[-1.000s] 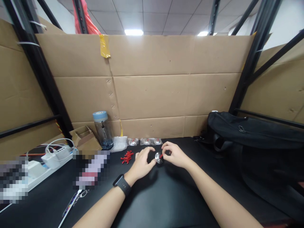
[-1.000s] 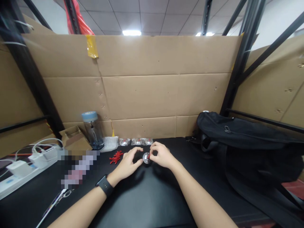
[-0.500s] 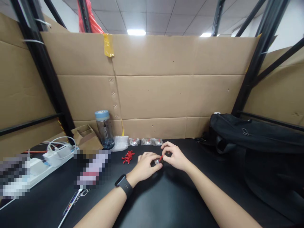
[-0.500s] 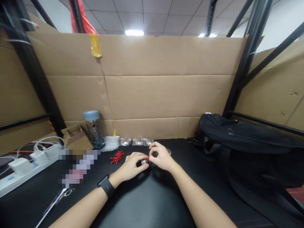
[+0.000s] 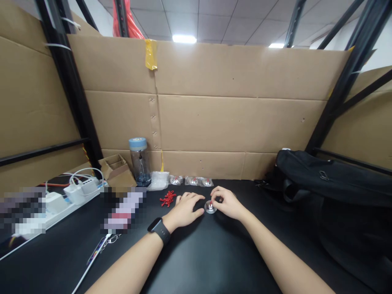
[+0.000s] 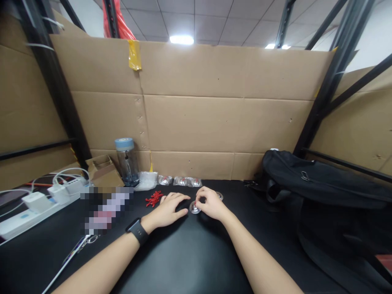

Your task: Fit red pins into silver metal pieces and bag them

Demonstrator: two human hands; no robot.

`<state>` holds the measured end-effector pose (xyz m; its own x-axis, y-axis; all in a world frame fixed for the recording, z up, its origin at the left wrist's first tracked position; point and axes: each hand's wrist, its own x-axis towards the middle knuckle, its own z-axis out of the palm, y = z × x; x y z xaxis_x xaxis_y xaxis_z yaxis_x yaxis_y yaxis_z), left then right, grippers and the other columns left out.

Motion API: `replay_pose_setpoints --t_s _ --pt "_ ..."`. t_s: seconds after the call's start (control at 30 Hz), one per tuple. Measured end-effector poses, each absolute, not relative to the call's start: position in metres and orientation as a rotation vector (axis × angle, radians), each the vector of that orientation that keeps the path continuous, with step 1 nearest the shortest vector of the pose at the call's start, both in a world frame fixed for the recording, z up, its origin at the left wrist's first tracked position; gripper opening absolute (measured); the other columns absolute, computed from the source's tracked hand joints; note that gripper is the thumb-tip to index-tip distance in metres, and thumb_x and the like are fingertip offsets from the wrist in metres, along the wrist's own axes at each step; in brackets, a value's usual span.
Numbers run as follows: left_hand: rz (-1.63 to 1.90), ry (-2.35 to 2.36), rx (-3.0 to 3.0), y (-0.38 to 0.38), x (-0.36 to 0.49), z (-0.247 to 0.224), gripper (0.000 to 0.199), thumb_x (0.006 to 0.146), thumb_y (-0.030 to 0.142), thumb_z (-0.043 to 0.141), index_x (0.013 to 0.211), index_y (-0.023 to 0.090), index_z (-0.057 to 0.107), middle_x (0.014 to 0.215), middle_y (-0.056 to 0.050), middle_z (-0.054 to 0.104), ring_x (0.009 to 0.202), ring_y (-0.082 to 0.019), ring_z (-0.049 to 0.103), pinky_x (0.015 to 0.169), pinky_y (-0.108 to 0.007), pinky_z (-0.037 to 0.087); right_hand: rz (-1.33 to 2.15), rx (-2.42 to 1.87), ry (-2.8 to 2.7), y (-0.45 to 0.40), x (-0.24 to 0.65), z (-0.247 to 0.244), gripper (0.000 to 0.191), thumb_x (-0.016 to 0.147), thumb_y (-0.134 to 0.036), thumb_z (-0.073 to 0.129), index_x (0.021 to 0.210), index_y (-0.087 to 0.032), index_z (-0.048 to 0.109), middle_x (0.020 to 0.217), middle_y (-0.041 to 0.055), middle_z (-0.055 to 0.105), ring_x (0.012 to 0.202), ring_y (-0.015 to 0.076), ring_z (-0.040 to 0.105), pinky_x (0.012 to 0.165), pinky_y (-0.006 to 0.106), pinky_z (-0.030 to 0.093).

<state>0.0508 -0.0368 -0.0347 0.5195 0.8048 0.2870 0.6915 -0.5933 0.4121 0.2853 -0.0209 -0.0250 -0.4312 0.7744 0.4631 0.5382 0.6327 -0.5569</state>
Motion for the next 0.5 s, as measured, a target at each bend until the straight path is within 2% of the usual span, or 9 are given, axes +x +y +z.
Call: replay_pose_setpoints --t_s 0.13,0.23,0.37,0.43,0.5 --pt "0.692 1.395 2.541 -0.027 0.041 -0.035 0.034 0.088 0.029 0.057 0.122 0.034 0.063 0.127 -0.003 0.065 0.124 -0.03 0.05 0.102 -0.052 0.037 0.405 -1.054 -2.15 -0.018 0.293 -0.02 0.014 0.087 -0.022 0.062 0.076 -0.02 0.071 0.095 0.0044 0.067 0.088 0.0176 0.064 0.078 0.029 0.048" --pt "0.736 1.52 2.572 -0.02 0.031 -0.031 0.036 0.086 0.017 0.054 0.116 0.03 0.066 0.123 -0.005 0.067 0.121 -0.029 0.053 0.1 -0.049 0.039 0.298 -1.193 -2.119 -0.01 0.312 -0.02 0.014 0.086 -0.02 0.06 0.094 -0.021 0.072 0.1 0.0059 0.068 0.09 0.019 0.064 0.084 0.032 0.049" --pt "0.843 1.761 2.544 -0.006 0.006 -0.026 0.045 0.079 0.006 0.052 0.116 0.026 0.068 0.123 -0.008 0.067 0.119 -0.029 0.055 0.101 -0.045 0.04 0.196 -1.448 -2.183 0.002 0.343 -0.027 0.047 0.071 -0.014 0.068 0.117 -0.019 0.068 0.117 0.0113 0.067 0.108 0.0253 0.063 0.096 0.036 0.047" --pt "0.816 1.768 2.494 0.004 -0.013 -0.026 0.05 0.075 0.0 0.049 0.113 0.024 0.07 0.119 -0.007 0.069 0.113 -0.025 0.06 0.099 -0.037 0.043 0.22 -1.511 -2.187 0.006 0.354 -0.03 0.051 0.07 -0.014 0.068 0.121 -0.019 0.067 0.118 0.0119 0.068 0.108 0.0255 0.065 0.097 0.036 0.047" --pt "0.759 1.73 2.434 0.014 -0.032 -0.028 0.051 0.073 -0.004 0.046 0.108 0.023 0.071 0.109 -0.005 0.073 0.104 -0.02 0.066 0.094 -0.029 0.046 0.288 -1.519 -2.176 0.007 0.36 -0.032 0.046 0.073 -0.015 0.066 0.119 -0.018 0.067 0.114 0.011 0.071 0.102 0.0239 0.067 0.093 0.033 0.049"
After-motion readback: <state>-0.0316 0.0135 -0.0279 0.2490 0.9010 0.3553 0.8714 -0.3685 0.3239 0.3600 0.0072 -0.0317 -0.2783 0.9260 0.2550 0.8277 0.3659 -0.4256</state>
